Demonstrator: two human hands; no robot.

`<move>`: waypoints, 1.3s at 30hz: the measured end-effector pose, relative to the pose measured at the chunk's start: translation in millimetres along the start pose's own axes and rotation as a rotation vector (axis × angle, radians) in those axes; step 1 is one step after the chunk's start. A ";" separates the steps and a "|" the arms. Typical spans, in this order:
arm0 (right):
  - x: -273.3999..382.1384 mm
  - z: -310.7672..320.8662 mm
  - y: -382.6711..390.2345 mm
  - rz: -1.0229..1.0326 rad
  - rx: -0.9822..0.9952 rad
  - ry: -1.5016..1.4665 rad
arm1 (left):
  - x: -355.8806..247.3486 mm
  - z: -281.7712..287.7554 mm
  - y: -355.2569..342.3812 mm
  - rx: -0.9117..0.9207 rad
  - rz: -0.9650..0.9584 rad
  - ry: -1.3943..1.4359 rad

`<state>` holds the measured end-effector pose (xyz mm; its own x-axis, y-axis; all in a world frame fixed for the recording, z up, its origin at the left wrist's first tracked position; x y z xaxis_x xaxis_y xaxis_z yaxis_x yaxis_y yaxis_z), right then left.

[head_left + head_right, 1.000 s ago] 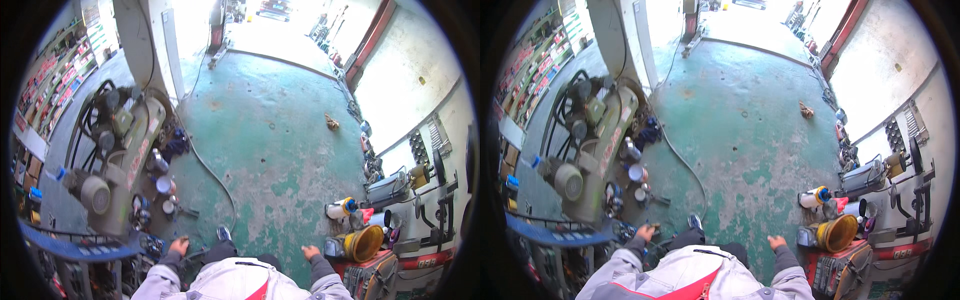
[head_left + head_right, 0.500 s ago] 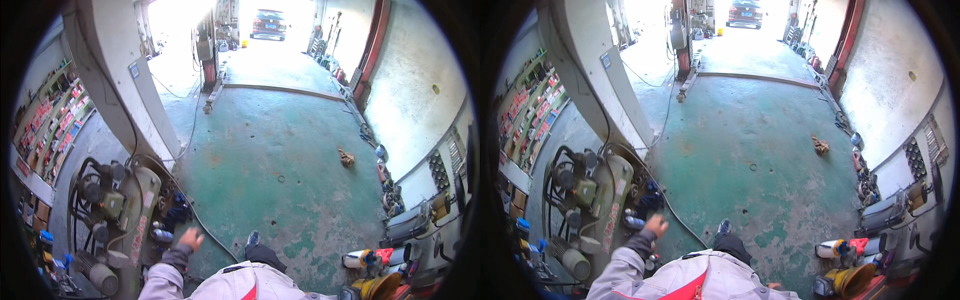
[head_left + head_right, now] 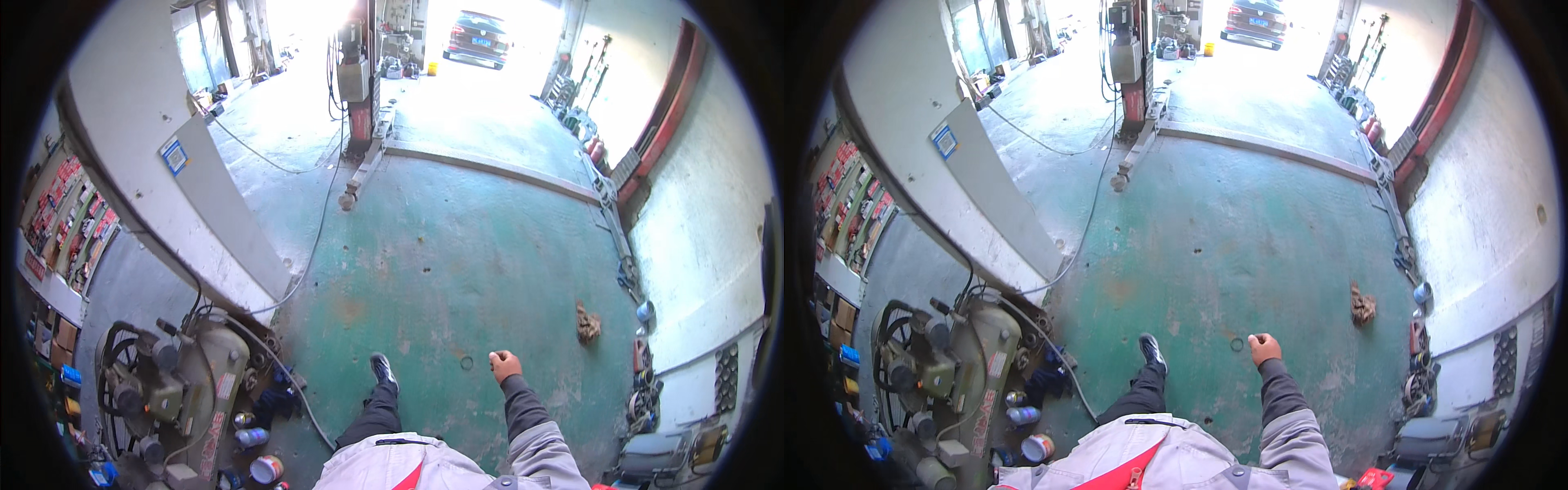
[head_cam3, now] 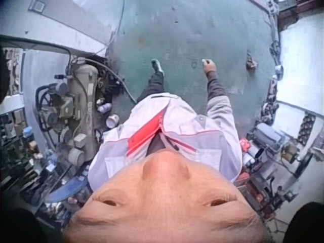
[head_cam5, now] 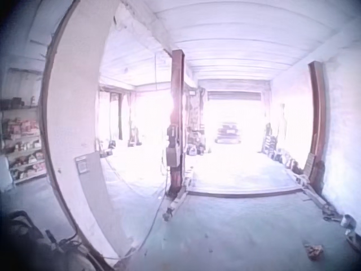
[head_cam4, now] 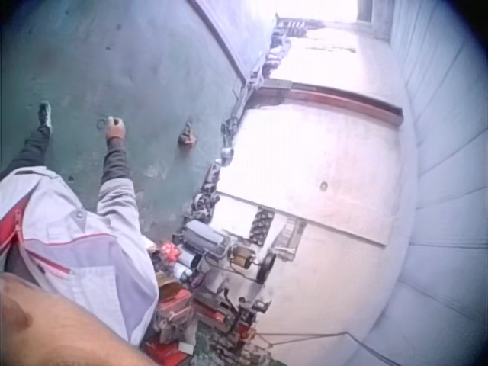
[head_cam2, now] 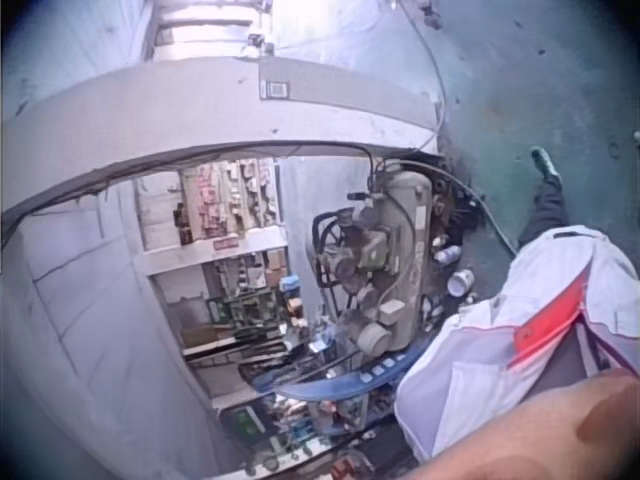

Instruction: The person retrieves a power cord and connects it to a tool, then uses a scraper to remove material from a damaged area on the rear side of a brown car. The person then uses an angle grinder to smooth the same area on the car's body.

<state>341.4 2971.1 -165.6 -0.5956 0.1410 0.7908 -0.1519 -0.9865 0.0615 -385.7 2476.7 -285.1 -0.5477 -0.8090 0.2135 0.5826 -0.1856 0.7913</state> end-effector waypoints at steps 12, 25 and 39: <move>-200.5 -32.7 8.4 -0.852 0.398 0.150 | -676.2 460.2 29.8 -0.313 -0.685 0.038; -123.3 -105.1 -503.2 -0.728 0.483 0.113 | -876.2 518.8 -98.1 0.018 -0.384 -0.282; 105.8 -100.0 -1212.0 -0.144 0.137 0.005 | -1120.0 669.5 -235.3 0.062 -0.124 0.010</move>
<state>383.6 4190.0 -217.5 -0.5794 0.2821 0.7647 -0.1278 -0.9580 0.2565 -311.4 3799.7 -326.8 -0.6069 -0.7877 0.1062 0.4721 -0.2497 0.8454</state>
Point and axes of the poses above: each hand's wrist, its own y-axis away from the middle knuckle, its own z-axis out of the back of the hand, x = y × z, the point moved 7 cm from there along -y, towards the middle knuckle, and after that the axes turned 13 degrees about z, right-handed, at the moved point
